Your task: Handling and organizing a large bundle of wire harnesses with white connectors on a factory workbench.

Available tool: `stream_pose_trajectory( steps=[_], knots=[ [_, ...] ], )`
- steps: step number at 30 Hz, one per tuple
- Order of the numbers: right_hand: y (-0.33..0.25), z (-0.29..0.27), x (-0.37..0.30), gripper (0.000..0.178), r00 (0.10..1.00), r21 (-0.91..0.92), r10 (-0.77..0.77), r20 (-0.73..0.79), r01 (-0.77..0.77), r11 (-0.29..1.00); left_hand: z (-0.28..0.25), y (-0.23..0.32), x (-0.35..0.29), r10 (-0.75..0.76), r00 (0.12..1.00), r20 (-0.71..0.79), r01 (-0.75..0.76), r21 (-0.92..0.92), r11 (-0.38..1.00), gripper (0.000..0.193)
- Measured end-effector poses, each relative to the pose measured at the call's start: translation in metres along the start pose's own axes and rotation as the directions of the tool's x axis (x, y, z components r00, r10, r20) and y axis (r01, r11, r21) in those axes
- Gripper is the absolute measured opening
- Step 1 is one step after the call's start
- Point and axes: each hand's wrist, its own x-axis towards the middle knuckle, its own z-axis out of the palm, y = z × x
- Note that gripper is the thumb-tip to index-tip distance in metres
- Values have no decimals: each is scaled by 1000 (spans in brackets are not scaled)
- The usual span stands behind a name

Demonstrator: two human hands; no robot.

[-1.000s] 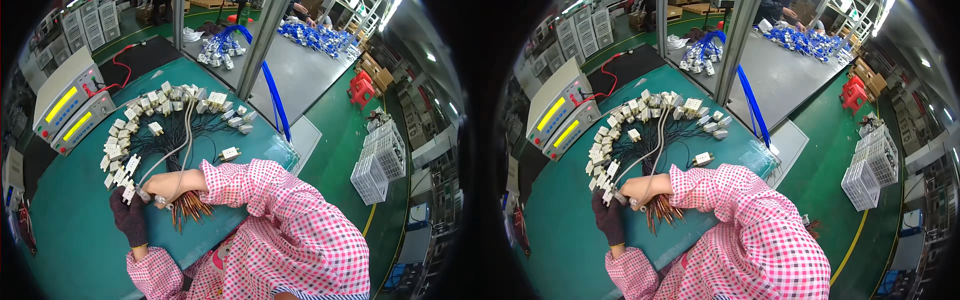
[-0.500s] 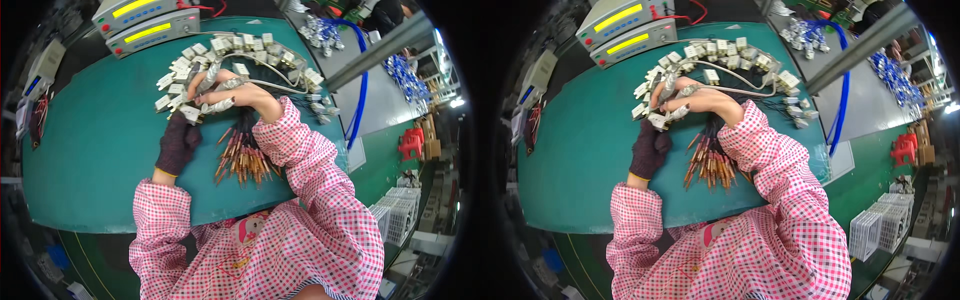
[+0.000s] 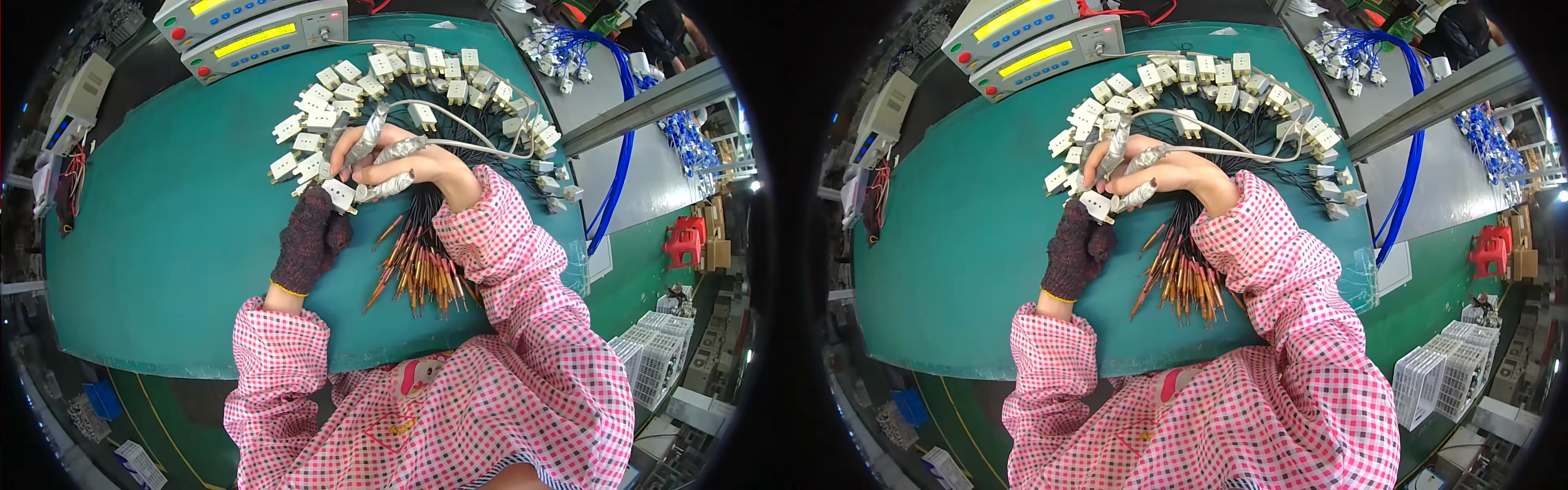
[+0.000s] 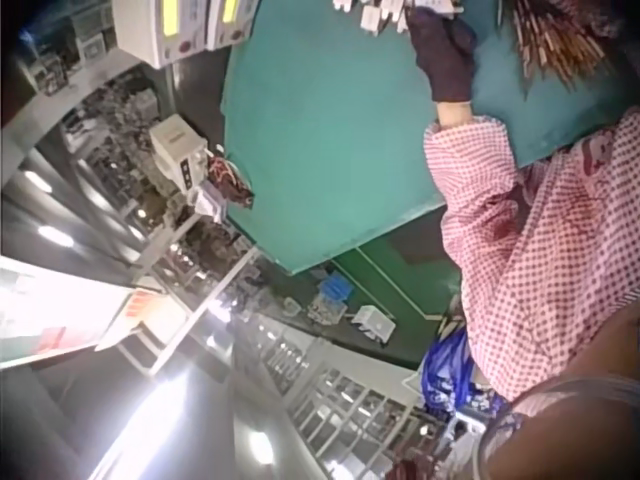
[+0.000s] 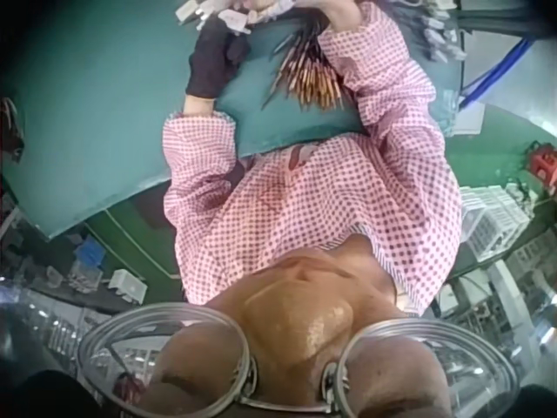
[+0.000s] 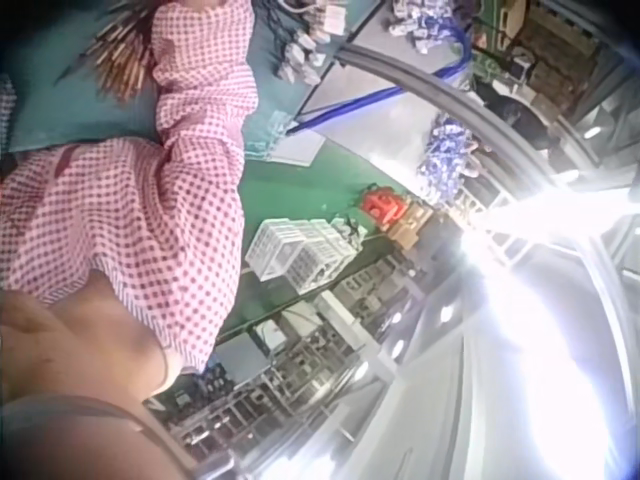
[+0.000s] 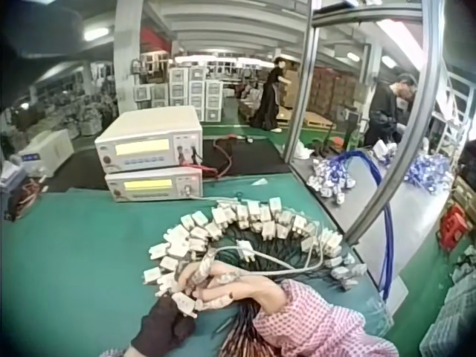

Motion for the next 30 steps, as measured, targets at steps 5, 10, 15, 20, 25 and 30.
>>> stream_pose_trajectory(
  steps=[5,10,15,20,25,30],
  knots=[
    [6,-2,2,26,998,-49,-47,49,49,998,15,3,1,-1,999,-48,-3,-83,997,32],
    [14,2,8,28,996,-72,-46,74,51,996,36,7,-3,19,983,-184,-3,84,996,28],
    [14,5,9,28,998,-77,23,53,-19,997,15,-12,-1,315,948,30,-292,469,834,27],
    [16,6,10,29,999,-93,-11,45,15,996,25,-4,0,217,972,-93,-181,299,937,26],
    [19,6,9,28,999,-85,-31,40,34,996,36,3,2,53,980,-194,-56,-12,998,24],
    [17,9,9,28,999,-104,-23,34,27,994,38,4,0,52,969,-243,-44,37,998,22]
  ],
)
